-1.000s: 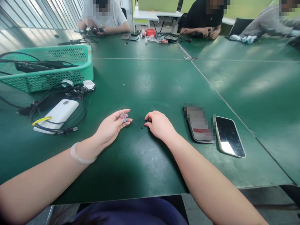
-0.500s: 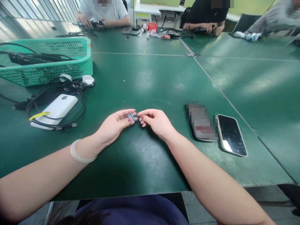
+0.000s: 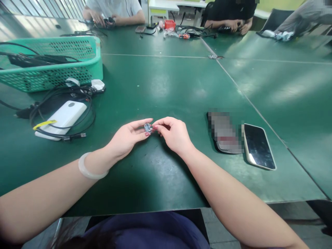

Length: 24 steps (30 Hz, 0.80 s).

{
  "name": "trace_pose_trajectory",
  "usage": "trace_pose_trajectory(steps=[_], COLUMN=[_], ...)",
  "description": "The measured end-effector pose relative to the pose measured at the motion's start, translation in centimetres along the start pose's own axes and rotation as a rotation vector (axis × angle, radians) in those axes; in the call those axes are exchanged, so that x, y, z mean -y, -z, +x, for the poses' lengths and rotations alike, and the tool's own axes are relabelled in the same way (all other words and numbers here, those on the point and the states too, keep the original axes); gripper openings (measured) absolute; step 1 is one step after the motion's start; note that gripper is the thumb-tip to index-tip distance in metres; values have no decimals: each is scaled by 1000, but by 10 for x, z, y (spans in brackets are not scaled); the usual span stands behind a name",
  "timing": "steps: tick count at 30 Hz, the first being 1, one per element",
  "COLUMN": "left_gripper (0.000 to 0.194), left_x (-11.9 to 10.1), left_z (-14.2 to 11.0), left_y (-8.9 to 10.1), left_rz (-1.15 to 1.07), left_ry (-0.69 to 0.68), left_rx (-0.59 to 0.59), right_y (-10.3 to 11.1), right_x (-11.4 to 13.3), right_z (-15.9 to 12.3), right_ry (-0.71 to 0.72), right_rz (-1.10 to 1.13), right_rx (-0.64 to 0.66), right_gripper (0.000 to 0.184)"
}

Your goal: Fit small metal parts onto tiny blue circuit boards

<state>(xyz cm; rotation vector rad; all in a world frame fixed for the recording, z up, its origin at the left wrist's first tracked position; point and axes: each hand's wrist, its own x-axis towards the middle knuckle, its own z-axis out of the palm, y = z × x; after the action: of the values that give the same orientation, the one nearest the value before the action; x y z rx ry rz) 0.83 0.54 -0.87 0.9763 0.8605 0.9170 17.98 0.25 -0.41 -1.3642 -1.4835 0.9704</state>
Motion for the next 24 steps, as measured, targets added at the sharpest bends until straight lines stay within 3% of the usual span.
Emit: trace_pose_trajectory(steps=[14,20,24], left_gripper=[40,40,38], left_x=[1,4,3], left_z=[-2,-1,-2], left_y=[0,2,3], left_rz=[350,480,603], left_ry=[-152,-221,-270], left_rx=[-17,-3,-8], right_y=[-4,-2,-2], right_x=[0,3,6], right_z=[-3,-5,-7], right_ry=[15,205,237], right_rz=[-84,-294,-370], right_rx=[-7,-54,-53], right_gripper=[8,11,12])
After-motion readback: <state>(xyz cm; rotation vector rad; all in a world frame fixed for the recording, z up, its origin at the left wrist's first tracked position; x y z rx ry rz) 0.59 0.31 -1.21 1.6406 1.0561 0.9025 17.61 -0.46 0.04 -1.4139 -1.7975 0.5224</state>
